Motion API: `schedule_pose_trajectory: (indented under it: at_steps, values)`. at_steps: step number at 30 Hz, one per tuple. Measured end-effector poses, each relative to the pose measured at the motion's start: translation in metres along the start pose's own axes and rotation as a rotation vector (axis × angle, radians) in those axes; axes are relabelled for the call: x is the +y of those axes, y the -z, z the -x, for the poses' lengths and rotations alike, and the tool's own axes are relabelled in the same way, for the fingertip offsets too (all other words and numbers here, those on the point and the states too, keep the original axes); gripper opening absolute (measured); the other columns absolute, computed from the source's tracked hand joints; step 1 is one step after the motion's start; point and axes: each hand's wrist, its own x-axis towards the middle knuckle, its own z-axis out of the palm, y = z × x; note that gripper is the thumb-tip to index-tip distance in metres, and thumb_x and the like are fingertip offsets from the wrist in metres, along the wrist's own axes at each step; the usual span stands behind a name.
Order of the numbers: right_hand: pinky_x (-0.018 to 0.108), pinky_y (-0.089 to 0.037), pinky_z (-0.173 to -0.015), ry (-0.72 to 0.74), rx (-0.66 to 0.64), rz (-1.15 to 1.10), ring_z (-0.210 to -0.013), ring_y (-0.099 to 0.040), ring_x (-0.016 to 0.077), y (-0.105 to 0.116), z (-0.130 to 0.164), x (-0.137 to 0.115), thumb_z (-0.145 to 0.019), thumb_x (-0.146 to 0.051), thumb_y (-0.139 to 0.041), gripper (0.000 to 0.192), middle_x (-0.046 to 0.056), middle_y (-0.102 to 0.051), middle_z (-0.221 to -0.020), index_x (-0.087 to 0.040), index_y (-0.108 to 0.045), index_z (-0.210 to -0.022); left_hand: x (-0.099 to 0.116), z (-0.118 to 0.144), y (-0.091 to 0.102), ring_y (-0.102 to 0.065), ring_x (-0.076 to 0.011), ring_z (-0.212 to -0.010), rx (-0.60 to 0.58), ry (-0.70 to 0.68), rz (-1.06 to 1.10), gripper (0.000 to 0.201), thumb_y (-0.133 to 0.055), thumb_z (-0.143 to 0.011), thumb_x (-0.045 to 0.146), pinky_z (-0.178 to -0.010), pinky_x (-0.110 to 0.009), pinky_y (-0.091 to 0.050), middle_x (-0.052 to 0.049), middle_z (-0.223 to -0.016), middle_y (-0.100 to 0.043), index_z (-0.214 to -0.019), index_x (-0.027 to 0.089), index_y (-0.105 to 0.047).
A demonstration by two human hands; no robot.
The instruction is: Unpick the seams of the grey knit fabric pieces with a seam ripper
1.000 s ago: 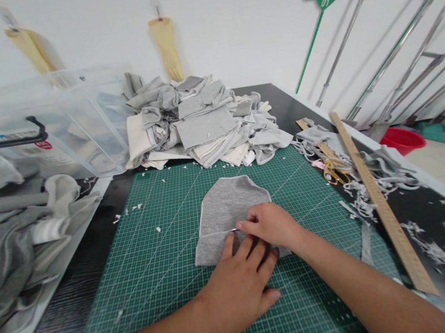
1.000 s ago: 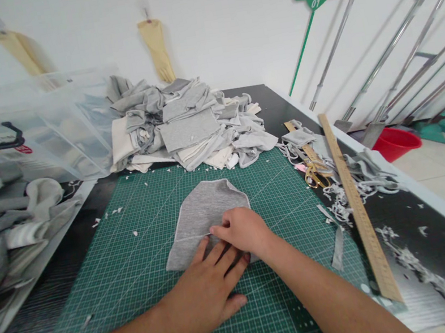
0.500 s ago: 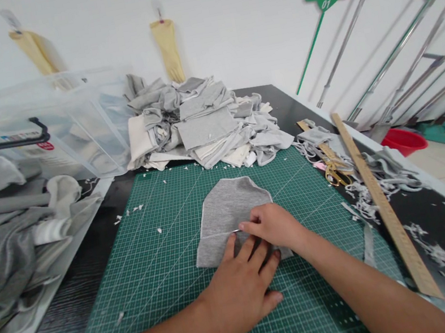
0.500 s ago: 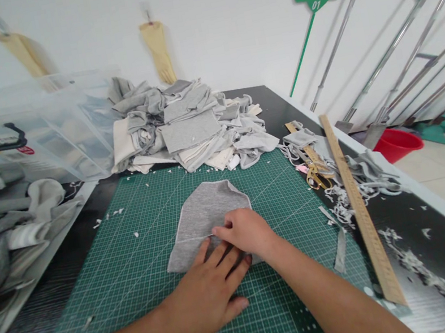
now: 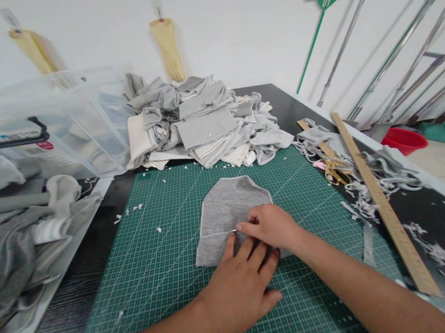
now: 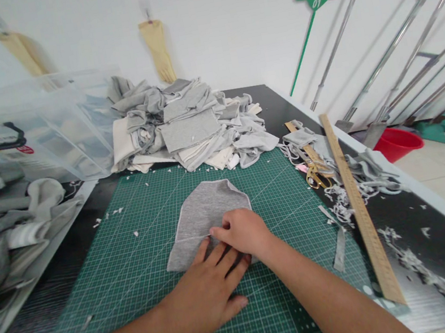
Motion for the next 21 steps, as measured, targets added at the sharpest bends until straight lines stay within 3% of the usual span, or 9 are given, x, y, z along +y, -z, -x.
schedule_pose_trajectory:
  at_steps: [21]
  values:
    - [0.027, -0.035, -0.056, -0.029, -0.031, 0.125, -0.067, -0.06, 0.0178, 0.002, -0.003, -0.01, -0.083, -0.059, -0.045, 0.046, 0.006, -0.068, -0.072, -0.02, -0.069, -0.075, 0.0, 0.0, 0.0, -0.024, -0.0326, -0.132, 0.013, -0.013, -0.011, 0.06, -0.036, -0.089, 0.056, -0.107, -0.057, -0.014, -0.009, -0.14, -0.036, -0.139, 0.022, -0.034]
